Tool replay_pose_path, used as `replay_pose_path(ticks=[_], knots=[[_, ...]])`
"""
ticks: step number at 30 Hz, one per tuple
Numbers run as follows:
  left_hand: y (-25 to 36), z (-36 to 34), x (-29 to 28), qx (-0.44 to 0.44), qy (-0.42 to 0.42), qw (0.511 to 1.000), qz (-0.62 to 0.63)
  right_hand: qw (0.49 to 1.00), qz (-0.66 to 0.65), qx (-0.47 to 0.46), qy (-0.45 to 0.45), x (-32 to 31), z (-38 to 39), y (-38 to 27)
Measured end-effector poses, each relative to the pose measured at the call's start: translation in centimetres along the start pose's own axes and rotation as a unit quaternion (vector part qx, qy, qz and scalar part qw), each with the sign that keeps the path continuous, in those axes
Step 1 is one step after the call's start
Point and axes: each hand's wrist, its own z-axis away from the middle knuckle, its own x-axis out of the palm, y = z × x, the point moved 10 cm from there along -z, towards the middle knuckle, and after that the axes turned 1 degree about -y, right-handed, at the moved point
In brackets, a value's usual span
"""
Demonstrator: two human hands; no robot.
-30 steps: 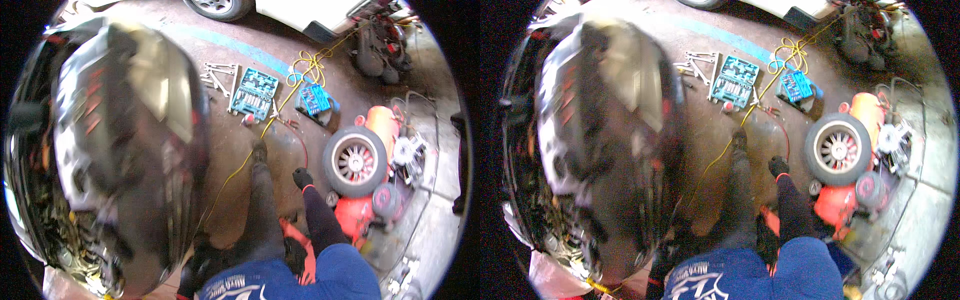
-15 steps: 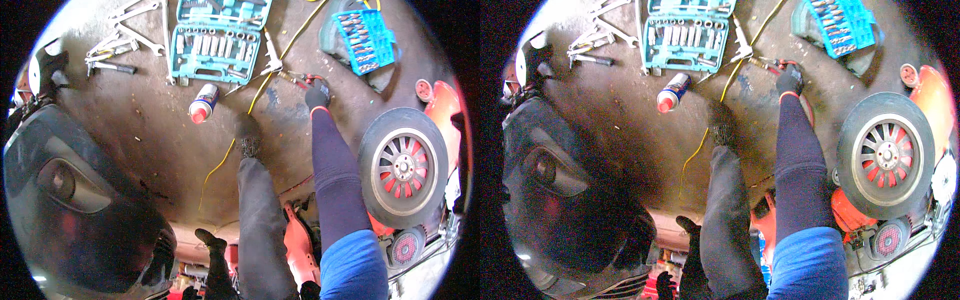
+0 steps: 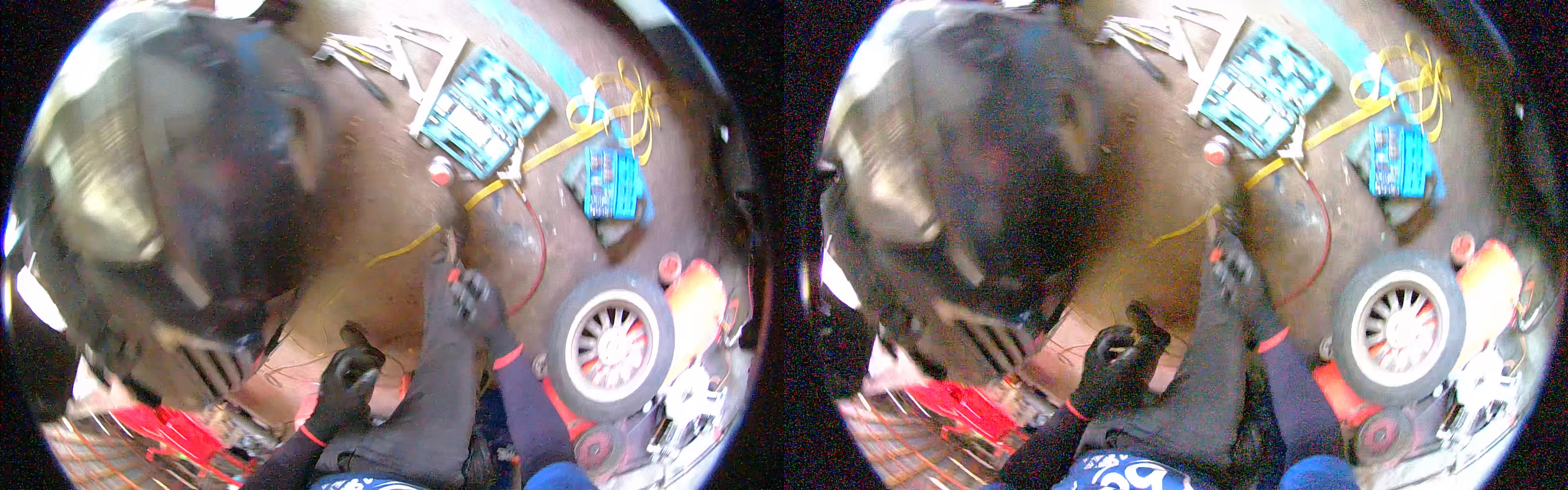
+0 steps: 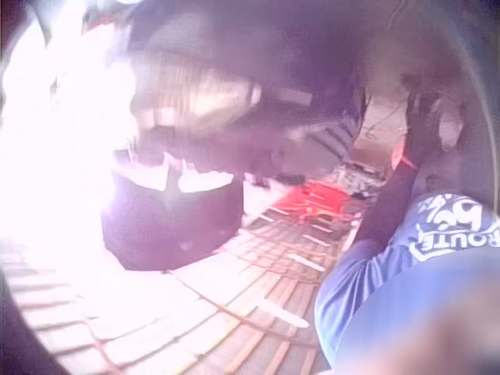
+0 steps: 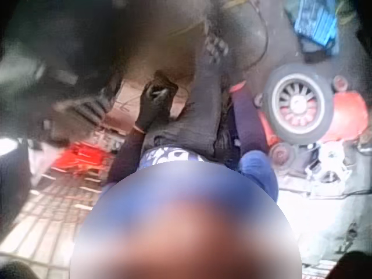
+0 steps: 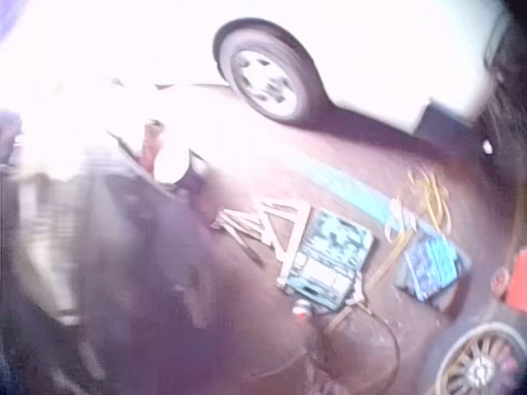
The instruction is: The person retrieves a socket from a tool rack, then uses a ratchet to loosen and remove bolts from the engine bay of a red car. The person continues to remove additional bolts from the engine area.
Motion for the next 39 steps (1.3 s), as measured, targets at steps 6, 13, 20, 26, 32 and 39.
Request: replay_pose_path(ticks=[6, 13, 20, 26, 32, 39], knots=[[-0.7, 11.4, -10.5, -0.006, 0.085, 0.972, 0.217, 0.885, 0.408, -0.021, -0.222, 29.2, 19.9, -4.1], [-15.5, 30.4, -27.9, 0.140, 0.179, 0.821, 0.523, 0.775, 0.332, -0.149, -0.517, 56.7, 37.4, 3.1], [-29.4, 43.5, -44.5, 0.216, 0.459, 0.814, 0.285, 0.554, 0.527, -0.402, -0.504, 74.3, 44.1, 4.2], [-41.4, 49.0, -53.4, 0.078, 0.533, 0.751, 0.383, 0.641, 0.480, -0.458, -0.385, 82.7, 37.1, 0.7], [-40.5, 49.3, -66.0, 0.069, 0.675, 0.652, -0.338, 0.483, 0.473, -0.717, -0.169, 89.1, 34.3, -1.1], [-48.9, 31.0, -85.3, -0.013, 0.616, 0.731, -0.294, 0.476, 0.502, -0.722, -0.007, 89.7, 30.4, -0.2]])
